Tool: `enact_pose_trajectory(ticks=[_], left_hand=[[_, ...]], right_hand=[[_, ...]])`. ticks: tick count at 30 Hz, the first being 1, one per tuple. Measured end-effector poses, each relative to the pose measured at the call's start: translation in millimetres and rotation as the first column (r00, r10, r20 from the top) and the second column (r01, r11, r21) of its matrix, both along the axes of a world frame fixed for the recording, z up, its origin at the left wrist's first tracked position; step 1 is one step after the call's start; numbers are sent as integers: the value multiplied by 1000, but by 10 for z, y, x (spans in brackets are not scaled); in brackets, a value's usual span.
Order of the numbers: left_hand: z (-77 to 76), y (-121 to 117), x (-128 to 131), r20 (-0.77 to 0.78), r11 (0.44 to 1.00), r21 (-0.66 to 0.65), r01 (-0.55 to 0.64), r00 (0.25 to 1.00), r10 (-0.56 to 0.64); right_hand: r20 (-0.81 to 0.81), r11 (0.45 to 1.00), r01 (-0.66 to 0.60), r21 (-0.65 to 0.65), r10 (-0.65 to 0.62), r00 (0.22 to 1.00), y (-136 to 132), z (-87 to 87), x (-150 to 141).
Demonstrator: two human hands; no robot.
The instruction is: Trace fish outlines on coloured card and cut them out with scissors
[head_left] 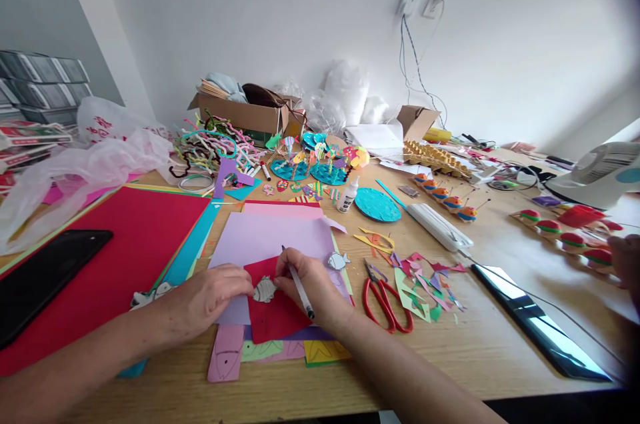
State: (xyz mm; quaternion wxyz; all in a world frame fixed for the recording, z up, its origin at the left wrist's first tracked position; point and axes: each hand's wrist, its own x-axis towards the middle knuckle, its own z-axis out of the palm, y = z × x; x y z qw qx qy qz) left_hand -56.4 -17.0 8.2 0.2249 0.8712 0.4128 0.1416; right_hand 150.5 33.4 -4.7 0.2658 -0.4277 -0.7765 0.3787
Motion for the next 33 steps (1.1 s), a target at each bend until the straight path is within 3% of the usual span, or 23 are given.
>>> enact_pose_trajectory(ticks=[5,14,26,33], left_hand=[[-66,36,-28,-12,997,43,62,998,-61],[-51,76,-14,-48,993,44,107,993,-105],[-128,197,-148,-42,989,53,139,990,-137],[-67,167,-62,-57,981,53,187,981,-184]], right_hand=[[67,999,0,51,-3,998,-13,-45,4],[90,996,3,95,-12,996,-16,-102,5],[139,991,-25,128,6,990,-46,-63,-6],[141,990,-36,135,17,990,-32,-85,-8]])
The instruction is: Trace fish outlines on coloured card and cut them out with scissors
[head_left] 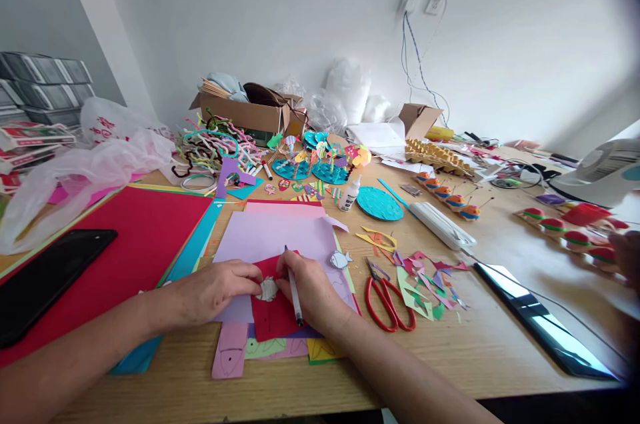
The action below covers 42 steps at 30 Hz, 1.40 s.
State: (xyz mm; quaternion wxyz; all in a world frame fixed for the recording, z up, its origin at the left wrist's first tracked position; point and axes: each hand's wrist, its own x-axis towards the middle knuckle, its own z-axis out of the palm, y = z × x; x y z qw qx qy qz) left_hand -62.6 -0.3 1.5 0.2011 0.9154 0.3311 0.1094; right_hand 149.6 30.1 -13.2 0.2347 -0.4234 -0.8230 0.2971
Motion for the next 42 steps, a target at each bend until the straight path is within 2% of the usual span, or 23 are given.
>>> enact_pose_trajectory(ticks=[8,16,21,29,32,36,42], left_hand=[[-1,-46,62,-34,999,43,26,999,-25],[-5,-89,66,-23,995,102,9,1000,-7],[2,-78,65,-24,991,126,32,999,-29],[36,-82,45,-22,992,121,37,999,-34],[16,-74,27,-70,993,116,33,997,-25],[-23,-74,7,-137,997,72,12,991,-2],[-5,-95,39,-95,999,37,-2,995,6]], right_hand=[[43,999,-2,54,0,999,4,-46,-11],[-65,997,18,74,-13,998,65,137,156],[0,991,-69,114,69,998,55,229,348],[-148,970,124,207,-94,984,66,409,522],[-154,984,25,174,2,988,30,351,467],[-44,978,-145,152,154,987,-12,217,319],[110,943,-298,145,284,953,0,180,158]])
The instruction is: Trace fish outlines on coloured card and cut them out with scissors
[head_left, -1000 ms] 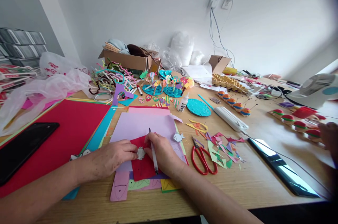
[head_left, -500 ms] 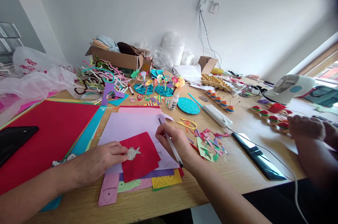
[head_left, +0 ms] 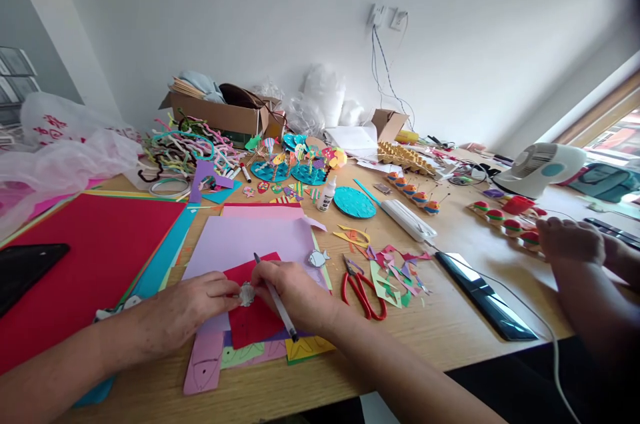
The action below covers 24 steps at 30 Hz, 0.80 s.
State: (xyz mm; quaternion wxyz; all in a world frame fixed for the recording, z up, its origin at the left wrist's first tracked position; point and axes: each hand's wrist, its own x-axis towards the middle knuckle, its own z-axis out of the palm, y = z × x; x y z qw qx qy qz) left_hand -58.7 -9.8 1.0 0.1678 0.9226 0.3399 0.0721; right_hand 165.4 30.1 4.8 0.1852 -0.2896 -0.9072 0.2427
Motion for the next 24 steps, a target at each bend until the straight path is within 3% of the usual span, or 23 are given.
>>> enact_pose_trajectory(ticks=[5,9,16,19,24], left_hand=[[19,-11,40,55,999,38,-21,998,19],[51,37,-26,72,1000,1,4,997,-4],[351,236,-352,186,984,18,-178,967,172],[411,229,-321,152,990,11,-142,979,139],[283,219,-100,103,999,-11,-35,994,36]], right_hand=[[157,990,-52,128,31,987,-40,26,-14],[237,989,-47,138,13,971,-94,64,-15],[215,997,-23,74,6,977,-102,94,-20],[218,998,-13,64,-1,976,-94,70,-14],[201,997,-8,78,-8,980,-90,43,-12]])
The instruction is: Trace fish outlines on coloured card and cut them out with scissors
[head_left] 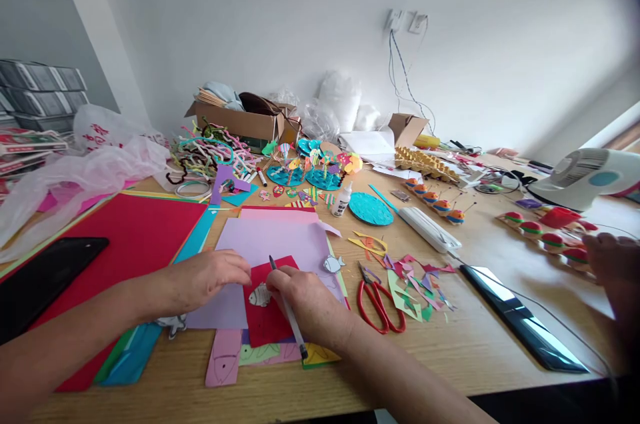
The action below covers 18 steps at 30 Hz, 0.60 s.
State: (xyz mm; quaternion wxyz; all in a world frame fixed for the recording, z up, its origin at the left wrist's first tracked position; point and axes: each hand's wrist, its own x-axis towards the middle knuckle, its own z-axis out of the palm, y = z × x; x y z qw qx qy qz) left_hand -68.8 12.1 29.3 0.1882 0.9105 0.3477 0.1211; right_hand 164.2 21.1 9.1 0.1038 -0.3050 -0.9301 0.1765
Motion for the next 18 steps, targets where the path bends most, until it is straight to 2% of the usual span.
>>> enact_pose_trajectory(ticks=[6,12,15,18], left_hand=[[-150,74,141,-8,992,-47,115,993,-116],[-147,43,196,-20,986,-73,148,989,-150],[-138,44,213,-16,985,-77,152,988,-153],[-147,71,224,-4,986,-72,152,988,-153]], right_hand=[[-39,1000,-9,26,10,999,15,-57,11],[-58,1000,17,10,-16,998,27,-133,-1],[-97,1000,21,-6,-22,995,24,-105,-7],[-219,999,1,-47,-11,976,10,-19,48]])
